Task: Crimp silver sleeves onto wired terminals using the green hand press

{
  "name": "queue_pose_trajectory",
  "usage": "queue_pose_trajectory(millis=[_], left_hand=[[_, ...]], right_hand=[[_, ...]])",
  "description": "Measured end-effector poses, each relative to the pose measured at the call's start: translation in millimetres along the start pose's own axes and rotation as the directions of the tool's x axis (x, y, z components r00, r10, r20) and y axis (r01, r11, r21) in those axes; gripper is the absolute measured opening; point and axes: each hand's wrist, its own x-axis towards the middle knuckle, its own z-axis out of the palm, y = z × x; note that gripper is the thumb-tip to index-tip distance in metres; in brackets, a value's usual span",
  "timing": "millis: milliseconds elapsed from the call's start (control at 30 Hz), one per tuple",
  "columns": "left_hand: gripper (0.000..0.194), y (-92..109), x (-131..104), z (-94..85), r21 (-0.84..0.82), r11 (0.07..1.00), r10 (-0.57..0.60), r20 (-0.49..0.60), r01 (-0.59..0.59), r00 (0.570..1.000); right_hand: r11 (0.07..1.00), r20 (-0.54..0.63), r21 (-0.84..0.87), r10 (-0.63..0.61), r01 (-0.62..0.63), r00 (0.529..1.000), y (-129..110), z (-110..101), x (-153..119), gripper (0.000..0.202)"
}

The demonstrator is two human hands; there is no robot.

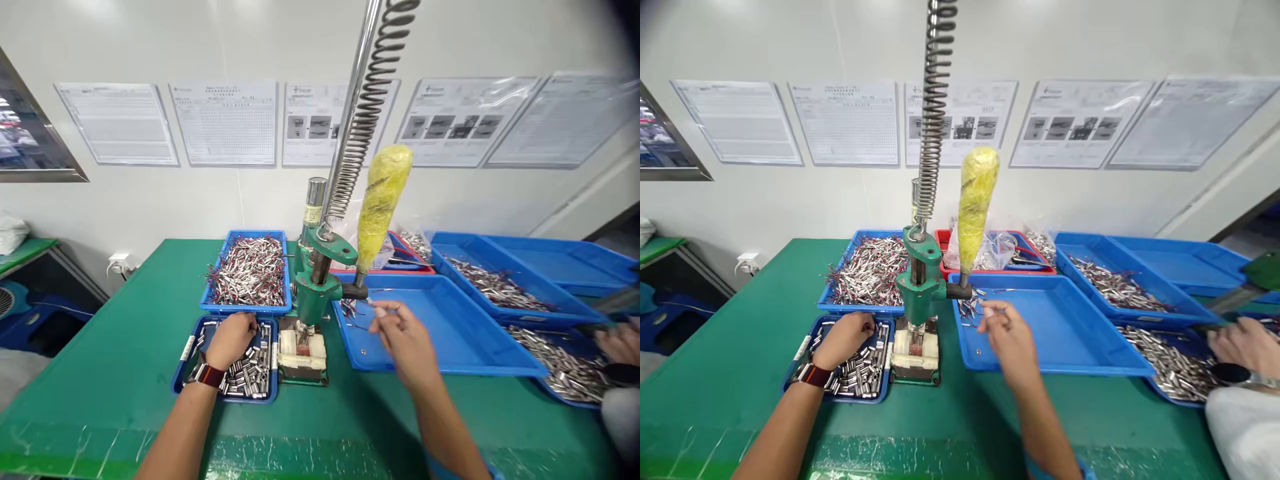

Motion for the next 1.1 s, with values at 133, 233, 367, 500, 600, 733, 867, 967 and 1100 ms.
queue_pose_trajectory(millis=[133, 233, 367, 500, 600, 733, 867, 967, 1100], left_hand=[[0.016, 2, -3, -0.5, 0.009, 1.0, 0.01, 0.032, -0.01, 0.999], [0.013, 13, -6, -9.6, -0.16, 0.985, 0.078, 0.059, -0.068, 0.995], [0.01, 42, -9, -13.7, -0.809, 0.584, 0.096, -0.012, -0.066, 0.995], [0.026, 69, -6, -0.4, -0.982, 0.182, 0.017, -0.056, -0.059, 0.998], [0.022, 76, -3, 9.1, -0.994, 0.104, -0.005, -0.036, -0.035, 0.999], [0.019, 76, -2, 14.3, -0.985, 0.145, -0.046, -0.105, -0.097, 0.993], [0.016, 80, -2, 21.4, -0.962, 0.225, -0.025, -0.164, -0.155, 0.986], [0.024, 85, 1, 28.2, -0.978, 0.173, 0.083, -0.107, -0.12, 0.991], [0.025, 88, 4, 32.7, -0.972, 0.206, 0.147, -0.083, -0.113, 0.986]], right_hand=[[0.996, 0.172, 0.089, -0.002, -0.013, 0.985, -4, 54, -50, 0.036], [0.999, 0.294, -0.017, -0.024, 0.03, 0.955, -3, 78, -64, 0.03], [0.986, 0.354, -0.118, -0.071, 0.12, 0.932, -2, 88, -64, 0.027], [0.936, 0.392, -0.248, -0.14, 0.251, 0.909, 1, 91, -66, 0.025], [0.888, 0.413, -0.356, -0.131, 0.293, 0.901, 3, 94, -67, 0.026], [0.886, 0.462, -0.365, -0.095, 0.286, 0.882, -1, 95, -64, 0.029], [0.901, 0.505, -0.33, -0.084, 0.282, 0.859, -2, 95, -60, 0.03], [0.902, 0.48, -0.336, -0.084, 0.272, 0.873, 2, 97, -62, 0.031], [0.897, 0.462, -0.346, -0.094, 0.276, 0.882, 9, 98, -66, 0.03]])
